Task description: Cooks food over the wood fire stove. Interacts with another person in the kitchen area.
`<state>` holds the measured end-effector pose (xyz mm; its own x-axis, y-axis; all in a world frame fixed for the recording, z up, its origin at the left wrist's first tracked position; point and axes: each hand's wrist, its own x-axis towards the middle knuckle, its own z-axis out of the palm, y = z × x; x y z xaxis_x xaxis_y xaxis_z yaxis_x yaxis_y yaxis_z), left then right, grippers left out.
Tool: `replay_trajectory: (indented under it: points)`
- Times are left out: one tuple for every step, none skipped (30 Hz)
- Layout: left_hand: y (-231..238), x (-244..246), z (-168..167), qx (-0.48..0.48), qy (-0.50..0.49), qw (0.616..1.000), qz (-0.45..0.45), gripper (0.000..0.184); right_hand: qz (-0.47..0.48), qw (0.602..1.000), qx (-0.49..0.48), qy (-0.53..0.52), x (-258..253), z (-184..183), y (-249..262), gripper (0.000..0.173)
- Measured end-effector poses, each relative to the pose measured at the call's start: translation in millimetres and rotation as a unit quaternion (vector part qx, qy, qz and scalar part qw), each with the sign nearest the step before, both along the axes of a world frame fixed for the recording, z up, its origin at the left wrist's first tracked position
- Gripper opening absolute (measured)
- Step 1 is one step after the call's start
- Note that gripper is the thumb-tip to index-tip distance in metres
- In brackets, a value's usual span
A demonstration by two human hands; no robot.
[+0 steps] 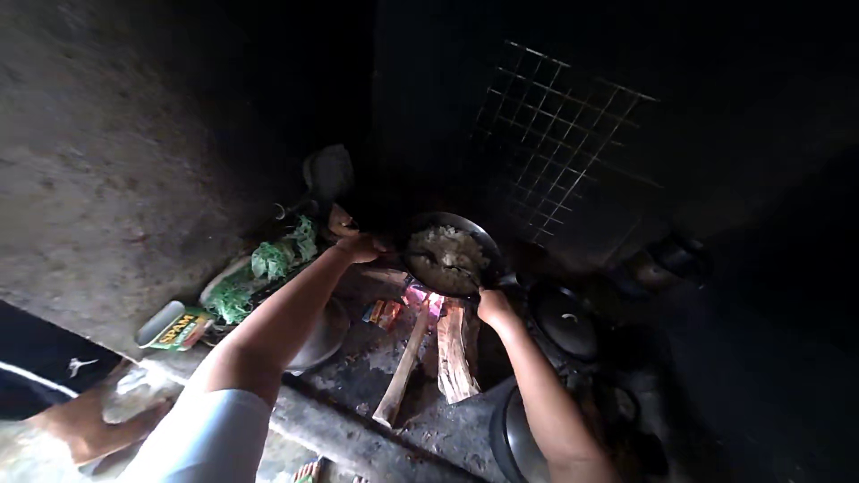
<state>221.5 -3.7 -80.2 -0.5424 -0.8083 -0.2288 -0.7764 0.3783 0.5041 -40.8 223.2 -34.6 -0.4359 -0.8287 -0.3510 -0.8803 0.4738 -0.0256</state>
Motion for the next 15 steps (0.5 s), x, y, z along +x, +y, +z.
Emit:
replay_trajectory:
  points:
    - [-1.6,5.1,1.0,-0.045,-0.033,0.998,0.000,0.033,-0.001,1.000,0.007,0.006,-3.1,3.3,2.8,0.059]
    - [2.1,7.9,2.8,-0.084,-0.067,0.994,0.007,0.035,-0.002,1.000,0.018,0.019,-5.2,2.3,4.8,0.061]
    - [7.0,8.9,2.3,-0.123,-0.089,0.988,0.019,0.037,-0.005,0.999,0.023,0.040,-6.9,-3.6,5.5,0.063]
    - [13.0,8.7,1.3,-0.168,-0.094,0.981,0.029,0.039,-0.010,0.998,0.021,0.061,-7.3,-10.3,5.8,0.064]
    - [18.8,8.1,-1.3,-0.213,-0.082,0.973,0.033,0.045,-0.017,0.997,0.017,0.079,-6.4,-16.2,6.1,0.067]
    - [26.5,8.7,-3.7,-0.254,-0.057,0.965,0.030,0.054,-0.024,0.995,0.010,0.099,-4.8,-21.2,7.3,0.070]
    - [38.9,10.5,-4.4,-0.290,-0.022,0.957,0.025,0.062,-0.030,0.993,-0.001,0.118,-2.8,-24.9,10.1,0.072]
    - [56.4,14.2,-4.2,-0.316,0.018,0.948,0.020,0.065,-0.036,0.991,-0.018,0.130,-0.3,-27.4,13.7,0.074]
    - [78.6,22.0,-5.6,-0.333,0.068,0.940,0.015,0.065,-0.037,0.989,-0.045,0.139,3.3,-29.9,18.4,0.076]
    - [102.5,34.2,-11.8,-0.348,0.119,0.930,0.011,0.065,-0.031,0.986,-0.078,0.146,8.9,-31.5,24.2,0.077]
    - [124.7,50.7,-23.1,-0.353,0.157,0.922,0.000,0.062,-0.021,0.982,-0.120,0.143,14.7,-33.2,31.1,0.076]
    - [146.2,71.6,-38.4,-0.349,0.189,0.918,-0.014,0.056,-0.005,0.976,-0.173,0.130,19.9,-36.2,38.8,0.074]
    - [167.4,96.5,-55.4,-0.340,0.209,0.917,-0.022,0.054,0.015,0.968,-0.219,0.124,24.6,-40.0,46.1,0.071]
    - [189.0,125.3,-71.3,-0.325,0.227,0.918,-0.021,0.054,0.033,0.960,-0.250,0.120,31.4,-42.5,53.6,0.068]
    - [210.8,156.7,-87.6,-0.305,0.238,0.922,-0.007,0.054,0.044,0.955,-0.270,0.115,40.2,-44.7,61.6,0.067]
